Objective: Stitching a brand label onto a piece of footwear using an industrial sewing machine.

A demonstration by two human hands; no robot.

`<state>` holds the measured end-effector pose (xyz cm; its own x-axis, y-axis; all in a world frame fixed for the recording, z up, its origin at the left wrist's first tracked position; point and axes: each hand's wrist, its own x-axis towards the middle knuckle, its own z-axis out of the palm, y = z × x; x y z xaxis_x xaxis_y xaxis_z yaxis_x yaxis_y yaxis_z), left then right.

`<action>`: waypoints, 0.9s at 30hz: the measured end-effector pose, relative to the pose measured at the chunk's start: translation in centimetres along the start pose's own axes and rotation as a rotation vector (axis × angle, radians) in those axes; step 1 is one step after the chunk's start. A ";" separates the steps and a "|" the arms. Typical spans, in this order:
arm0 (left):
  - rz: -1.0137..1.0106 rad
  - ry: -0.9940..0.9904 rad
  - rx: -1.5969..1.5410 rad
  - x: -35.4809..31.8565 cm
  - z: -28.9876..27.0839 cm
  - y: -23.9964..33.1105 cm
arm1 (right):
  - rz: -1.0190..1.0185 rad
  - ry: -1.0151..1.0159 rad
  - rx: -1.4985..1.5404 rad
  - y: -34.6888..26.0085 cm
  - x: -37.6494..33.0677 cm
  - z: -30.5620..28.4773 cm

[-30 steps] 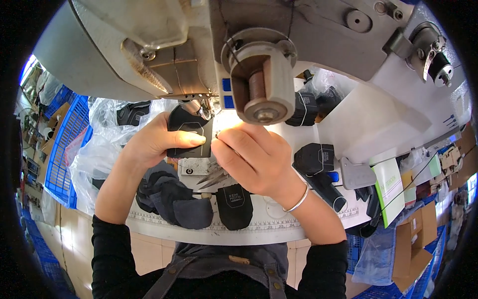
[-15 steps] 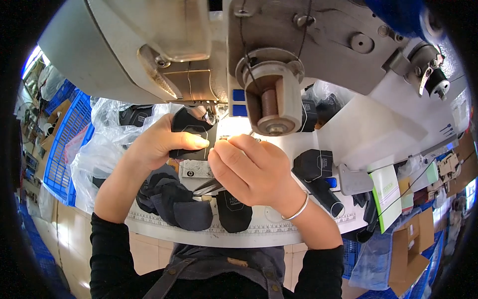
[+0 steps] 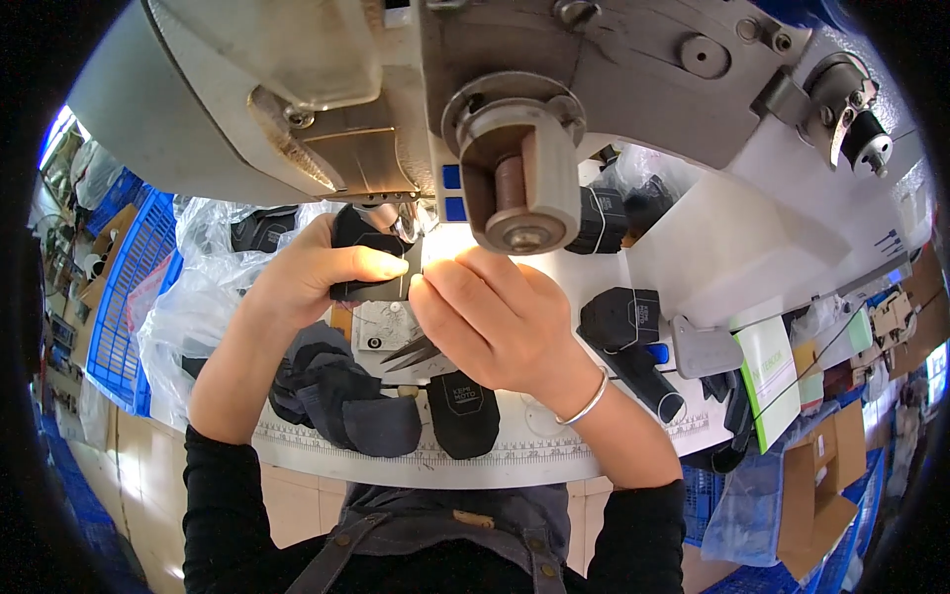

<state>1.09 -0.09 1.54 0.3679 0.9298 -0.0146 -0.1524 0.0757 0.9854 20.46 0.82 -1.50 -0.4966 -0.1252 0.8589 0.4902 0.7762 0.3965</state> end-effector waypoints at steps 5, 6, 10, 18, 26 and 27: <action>-0.019 -0.035 0.015 0.8 -0.5 0.4 | 0.031 0.007 0.012 0.1 -0.1 0.3; -0.023 -0.060 0.044 0.9 -0.7 0.5 | 0.038 0.006 0.013 0.1 0.0 0.2; 0.056 0.011 0.089 1.5 -0.3 0.5 | 0.046 -0.020 0.008 0.1 0.0 0.1; -0.019 0.061 0.041 2.0 -0.9 1.1 | 0.181 -0.133 -0.024 -0.3 0.2 -0.1; 0.001 -0.029 -0.020 2.9 -1.5 0.3 | 0.226 -0.178 0.028 -0.4 0.6 -1.0; 0.021 -0.048 -0.015 2.9 -1.6 0.3 | 0.239 -0.185 0.069 -0.4 0.7 -1.2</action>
<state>0.68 3.19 1.57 0.4081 0.9128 0.0142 -0.1740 0.0625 0.9828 20.76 -0.35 -0.68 -0.4986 0.1756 0.8489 0.5620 0.8110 0.1623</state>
